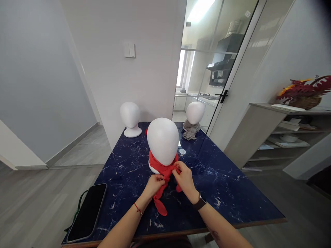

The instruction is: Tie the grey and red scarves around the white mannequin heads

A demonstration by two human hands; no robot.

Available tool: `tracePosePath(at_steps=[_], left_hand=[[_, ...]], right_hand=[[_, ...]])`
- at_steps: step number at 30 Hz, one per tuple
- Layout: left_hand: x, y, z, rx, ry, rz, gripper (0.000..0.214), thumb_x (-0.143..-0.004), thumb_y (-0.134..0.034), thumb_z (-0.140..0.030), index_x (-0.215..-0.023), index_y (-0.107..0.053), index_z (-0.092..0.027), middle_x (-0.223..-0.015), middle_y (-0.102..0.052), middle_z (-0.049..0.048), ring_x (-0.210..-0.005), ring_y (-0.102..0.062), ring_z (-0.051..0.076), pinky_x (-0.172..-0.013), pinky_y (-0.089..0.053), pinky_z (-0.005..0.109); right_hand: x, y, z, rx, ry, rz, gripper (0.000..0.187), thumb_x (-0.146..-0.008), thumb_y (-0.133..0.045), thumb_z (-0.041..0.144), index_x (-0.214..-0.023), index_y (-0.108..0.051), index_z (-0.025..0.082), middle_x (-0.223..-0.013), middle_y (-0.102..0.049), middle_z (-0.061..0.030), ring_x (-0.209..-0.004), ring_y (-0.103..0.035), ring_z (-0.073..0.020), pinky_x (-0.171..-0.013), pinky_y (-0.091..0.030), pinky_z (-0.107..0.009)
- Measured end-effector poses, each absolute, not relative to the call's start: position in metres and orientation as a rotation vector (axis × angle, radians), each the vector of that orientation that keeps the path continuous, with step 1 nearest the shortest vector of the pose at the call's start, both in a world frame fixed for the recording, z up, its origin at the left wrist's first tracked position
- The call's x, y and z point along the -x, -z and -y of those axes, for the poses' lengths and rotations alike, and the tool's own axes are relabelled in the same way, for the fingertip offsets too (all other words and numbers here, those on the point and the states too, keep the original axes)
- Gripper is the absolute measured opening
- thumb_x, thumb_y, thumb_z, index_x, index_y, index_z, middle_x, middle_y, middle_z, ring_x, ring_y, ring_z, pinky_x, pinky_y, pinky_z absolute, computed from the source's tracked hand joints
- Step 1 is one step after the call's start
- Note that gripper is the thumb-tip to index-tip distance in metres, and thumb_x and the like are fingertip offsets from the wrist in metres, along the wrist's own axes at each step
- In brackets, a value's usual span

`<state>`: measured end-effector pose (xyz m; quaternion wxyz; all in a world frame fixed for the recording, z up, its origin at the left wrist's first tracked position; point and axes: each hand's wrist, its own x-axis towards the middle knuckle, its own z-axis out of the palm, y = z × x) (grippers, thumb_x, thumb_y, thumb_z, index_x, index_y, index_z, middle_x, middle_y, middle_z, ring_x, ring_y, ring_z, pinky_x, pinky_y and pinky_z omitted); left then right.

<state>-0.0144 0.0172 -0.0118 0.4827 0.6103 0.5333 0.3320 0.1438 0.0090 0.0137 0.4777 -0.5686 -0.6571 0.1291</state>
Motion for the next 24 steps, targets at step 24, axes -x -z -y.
tracePosePath(at_steps=[24], left_hand=[[0.025,0.009,-0.03,-1.714,-0.935,-1.099,0.017,-0.071,-0.054,-0.026,-0.067,-0.067,-0.015,-0.068,-0.064,0.0038,-0.066,-0.053,0.016,-0.064,-0.04,0.025]], right_hand=[[-0.125,-0.024,0.001,1.222,-0.518,1.492,0.008,-0.083,-0.046,0.021,-0.083,-0.054,0.019,-0.076,-0.059,-0.0012,-0.068,-0.054,-0.0142,-0.065,-0.042,-0.025]])
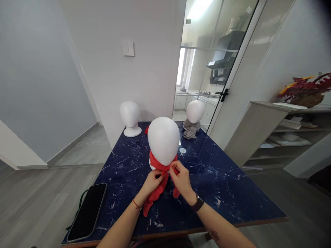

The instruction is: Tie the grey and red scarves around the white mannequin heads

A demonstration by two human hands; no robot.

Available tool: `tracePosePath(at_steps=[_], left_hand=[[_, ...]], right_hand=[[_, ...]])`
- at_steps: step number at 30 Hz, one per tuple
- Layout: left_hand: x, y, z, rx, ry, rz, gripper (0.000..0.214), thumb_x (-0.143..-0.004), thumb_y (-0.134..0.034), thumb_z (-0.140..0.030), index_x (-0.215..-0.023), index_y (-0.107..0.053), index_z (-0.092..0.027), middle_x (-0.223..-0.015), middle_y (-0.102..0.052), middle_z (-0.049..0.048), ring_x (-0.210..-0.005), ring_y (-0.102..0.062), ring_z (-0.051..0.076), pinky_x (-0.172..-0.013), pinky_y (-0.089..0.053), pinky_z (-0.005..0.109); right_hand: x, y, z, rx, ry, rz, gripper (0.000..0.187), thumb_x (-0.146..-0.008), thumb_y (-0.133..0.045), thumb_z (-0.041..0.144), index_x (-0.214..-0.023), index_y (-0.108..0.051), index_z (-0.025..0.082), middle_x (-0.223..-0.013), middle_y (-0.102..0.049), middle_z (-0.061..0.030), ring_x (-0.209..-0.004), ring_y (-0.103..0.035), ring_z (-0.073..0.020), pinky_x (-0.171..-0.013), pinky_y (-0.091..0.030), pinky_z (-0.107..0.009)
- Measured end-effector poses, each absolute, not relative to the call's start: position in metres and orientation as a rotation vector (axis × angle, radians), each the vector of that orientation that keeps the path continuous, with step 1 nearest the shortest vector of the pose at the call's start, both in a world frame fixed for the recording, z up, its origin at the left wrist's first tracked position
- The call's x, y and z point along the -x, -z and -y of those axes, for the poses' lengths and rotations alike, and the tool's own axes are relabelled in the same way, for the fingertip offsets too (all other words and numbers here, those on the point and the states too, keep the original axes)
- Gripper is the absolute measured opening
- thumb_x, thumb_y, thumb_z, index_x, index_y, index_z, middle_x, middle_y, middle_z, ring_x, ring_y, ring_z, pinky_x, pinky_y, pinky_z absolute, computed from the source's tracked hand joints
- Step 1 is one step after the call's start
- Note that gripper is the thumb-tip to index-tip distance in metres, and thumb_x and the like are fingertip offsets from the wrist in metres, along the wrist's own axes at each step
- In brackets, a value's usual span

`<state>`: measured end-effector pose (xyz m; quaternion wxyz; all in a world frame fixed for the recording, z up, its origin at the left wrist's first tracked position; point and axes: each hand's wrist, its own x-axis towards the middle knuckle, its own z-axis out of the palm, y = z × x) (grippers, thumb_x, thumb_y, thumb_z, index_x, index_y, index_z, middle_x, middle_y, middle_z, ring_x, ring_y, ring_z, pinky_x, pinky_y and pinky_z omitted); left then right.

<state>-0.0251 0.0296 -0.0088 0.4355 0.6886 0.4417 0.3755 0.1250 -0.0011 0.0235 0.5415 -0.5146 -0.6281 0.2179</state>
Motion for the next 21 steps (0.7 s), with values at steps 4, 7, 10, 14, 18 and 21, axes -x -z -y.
tracePosePath(at_steps=[4,7,10,14,18,21], left_hand=[[0.017,0.016,-0.032,-1.475,-0.957,-0.998,0.017,-0.069,-0.058,-0.029,-0.067,-0.065,-0.013,-0.062,-0.061,0.0013,-0.059,-0.05,0.014,-0.057,-0.038,0.024],[0.016,0.019,-0.033,-1.419,-0.976,-1.021,0.022,-0.07,-0.059,-0.034,-0.064,-0.062,-0.013,-0.059,-0.058,-0.0005,-0.057,-0.048,0.012,-0.057,-0.037,0.023],[0.017,0.016,-0.031,-1.384,-0.973,-1.048,0.032,-0.072,-0.057,-0.043,-0.061,-0.06,-0.013,-0.056,-0.056,-0.0004,-0.054,-0.048,0.011,-0.056,-0.038,0.024],[0.02,0.004,-0.024,-1.418,-1.062,-1.171,0.039,-0.075,-0.055,-0.05,-0.063,-0.061,-0.013,-0.058,-0.059,0.002,-0.055,-0.051,0.013,-0.056,-0.039,0.025],[0.02,-0.004,-0.016,-1.519,-1.247,-1.276,0.036,-0.074,-0.058,-0.05,-0.064,-0.063,-0.015,-0.061,-0.062,0.002,-0.056,-0.052,0.013,-0.056,-0.038,0.024],[0.016,-0.002,-0.013,-1.457,-1.179,-1.19,0.037,-0.072,-0.061,-0.049,-0.064,-0.065,-0.014,-0.058,-0.062,0.0016,-0.053,-0.049,0.012,-0.054,-0.037,0.023]], right_hand=[[-0.109,-0.014,0.024,1.105,-0.697,1.796,0.015,-0.075,-0.046,0.009,-0.078,-0.056,0.02,-0.073,-0.056,0.0018,-0.064,-0.051,-0.0118,-0.063,-0.039,-0.022],[-0.109,-0.006,0.027,1.074,-0.756,1.918,0.017,-0.07,-0.046,0.005,-0.071,-0.055,0.02,-0.067,-0.053,0.0037,-0.058,-0.046,-0.0102,-0.057,-0.035,-0.021],[-0.117,-0.001,0.027,1.123,-0.797,1.863,0.011,-0.075,-0.05,0.01,-0.074,-0.055,0.02,-0.066,-0.055,0.0039,-0.058,-0.048,-0.0105,-0.057,-0.036,-0.021],[-0.132,-0.002,0.028,1.263,-0.651,1.554,0.014,-0.084,-0.053,0.032,-0.078,-0.055,0.019,-0.07,-0.06,0.0004,-0.065,-0.055,-0.0141,-0.064,-0.041,-0.024],[-0.138,-0.004,0.024,1.379,-0.566,1.414,0.027,-0.083,-0.054,0.043,-0.073,-0.058,0.019,-0.069,-0.063,-0.0021,-0.065,-0.057,-0.0161,-0.063,-0.043,-0.025],[-0.132,-0.001,0.018,1.326,-0.724,1.511,0.026,-0.08,-0.058,0.043,-0.074,-0.065,0.018,-0.07,-0.066,-0.0026,-0.064,-0.059,-0.0166,-0.062,-0.045,-0.026]])
